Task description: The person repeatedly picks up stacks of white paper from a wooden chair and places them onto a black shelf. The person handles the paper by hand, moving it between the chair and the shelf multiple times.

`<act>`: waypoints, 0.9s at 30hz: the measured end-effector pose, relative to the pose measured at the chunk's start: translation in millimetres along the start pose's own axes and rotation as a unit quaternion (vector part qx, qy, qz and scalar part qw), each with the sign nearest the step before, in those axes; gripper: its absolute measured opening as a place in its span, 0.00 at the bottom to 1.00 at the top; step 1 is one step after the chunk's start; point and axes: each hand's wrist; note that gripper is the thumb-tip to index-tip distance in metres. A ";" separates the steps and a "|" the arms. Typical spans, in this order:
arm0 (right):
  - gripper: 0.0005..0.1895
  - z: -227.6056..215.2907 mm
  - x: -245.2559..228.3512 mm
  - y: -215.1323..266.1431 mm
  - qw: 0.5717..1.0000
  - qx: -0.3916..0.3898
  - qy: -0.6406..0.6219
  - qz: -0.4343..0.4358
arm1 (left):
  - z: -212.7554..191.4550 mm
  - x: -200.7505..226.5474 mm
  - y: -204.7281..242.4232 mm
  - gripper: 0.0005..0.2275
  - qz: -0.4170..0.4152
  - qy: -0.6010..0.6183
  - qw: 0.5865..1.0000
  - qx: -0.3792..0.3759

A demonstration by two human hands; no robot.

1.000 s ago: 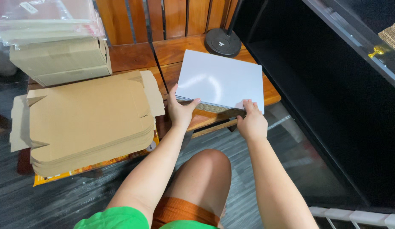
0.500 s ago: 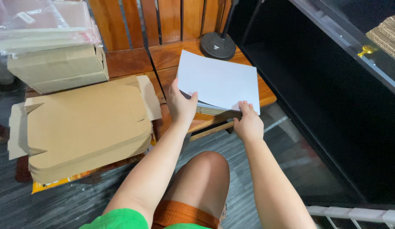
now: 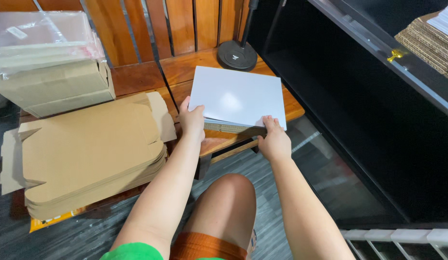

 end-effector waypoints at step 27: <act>0.13 29.3 -99.1 28.1 0.840 -0.185 -0.499 0.104 | -0.8 -24.6 -18.7 0.25 -0.023 0.121 0.992 0.002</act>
Point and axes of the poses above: each hand's wrist, its own y-axis away from the middle knuckle, its own z-axis out of the palm, x = y × z, and after that the axes turned 14 degrees about z, right-handed
